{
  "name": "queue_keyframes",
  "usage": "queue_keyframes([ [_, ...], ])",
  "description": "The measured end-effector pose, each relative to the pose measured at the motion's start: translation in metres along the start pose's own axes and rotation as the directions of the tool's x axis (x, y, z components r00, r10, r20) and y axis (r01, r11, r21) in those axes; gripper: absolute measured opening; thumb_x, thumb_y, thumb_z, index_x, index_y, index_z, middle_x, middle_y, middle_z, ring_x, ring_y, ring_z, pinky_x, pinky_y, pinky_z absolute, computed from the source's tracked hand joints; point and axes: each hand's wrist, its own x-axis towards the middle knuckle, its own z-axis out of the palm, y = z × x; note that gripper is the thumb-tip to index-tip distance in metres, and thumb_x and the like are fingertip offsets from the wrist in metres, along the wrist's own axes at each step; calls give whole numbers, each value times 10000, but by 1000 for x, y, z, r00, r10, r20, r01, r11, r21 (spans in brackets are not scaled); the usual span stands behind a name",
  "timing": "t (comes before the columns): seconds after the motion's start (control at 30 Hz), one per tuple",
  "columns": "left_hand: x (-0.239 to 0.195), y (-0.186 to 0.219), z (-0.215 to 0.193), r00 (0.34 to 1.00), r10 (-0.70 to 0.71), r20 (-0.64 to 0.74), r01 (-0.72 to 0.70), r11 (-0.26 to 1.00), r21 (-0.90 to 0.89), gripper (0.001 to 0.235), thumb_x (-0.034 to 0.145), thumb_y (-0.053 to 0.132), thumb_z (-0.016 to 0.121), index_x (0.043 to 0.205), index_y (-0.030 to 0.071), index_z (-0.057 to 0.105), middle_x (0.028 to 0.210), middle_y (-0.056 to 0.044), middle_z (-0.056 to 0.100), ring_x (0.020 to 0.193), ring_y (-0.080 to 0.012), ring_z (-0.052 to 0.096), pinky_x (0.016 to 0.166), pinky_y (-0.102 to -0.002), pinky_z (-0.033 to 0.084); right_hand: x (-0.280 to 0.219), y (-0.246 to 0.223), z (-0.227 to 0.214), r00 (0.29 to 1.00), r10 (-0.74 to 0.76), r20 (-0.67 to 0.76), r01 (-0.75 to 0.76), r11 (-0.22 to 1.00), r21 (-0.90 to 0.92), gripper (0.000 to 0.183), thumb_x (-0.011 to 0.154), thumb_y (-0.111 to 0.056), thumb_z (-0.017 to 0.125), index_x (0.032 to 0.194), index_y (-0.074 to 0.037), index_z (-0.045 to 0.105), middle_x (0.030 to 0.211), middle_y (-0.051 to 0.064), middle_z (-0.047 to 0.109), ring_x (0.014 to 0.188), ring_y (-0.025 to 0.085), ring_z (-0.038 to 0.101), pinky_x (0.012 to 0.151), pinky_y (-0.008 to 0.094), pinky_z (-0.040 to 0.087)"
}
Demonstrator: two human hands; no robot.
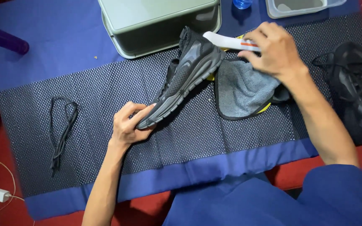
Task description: The person cleans a black sneaker by scrubbing the interior and exterior with a white brush and wiping it with a gray cloth. They also spray a liquid onto the shoe and continue scrubbing the sole and sides.
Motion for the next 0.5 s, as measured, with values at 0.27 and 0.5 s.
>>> queue_keyframes([
  [0.27, -2, -2, 0, 998, -30, 49, 30, 1000, -4, 361, 953, 199, 697, 1282, 48, 699, 987, -141, 651, 759, -247, 589, 698, -374, 505, -1, -12, -27, 999, -4, 45, -5, 978, 211, 452, 915, -98, 816, 1324, 10, 654, 1092, 191, 653, 897, 340, 636, 827, 472, 537],
  [0.5, 0, -2, -2, 986, -114, 118, 116, 993, -9, 439, 898, 167, 696, 1326, 69, 681, 1065, -144, 632, 872, -280, 588, 797, -396, 507, -103, 153, -34, 954, 296, 46, -294, 954, -54, 113, 1261, -117, 796, 1328, -36, 839, 1137, 131, 793, 935, 314, 726, 818, 393, 534],
])
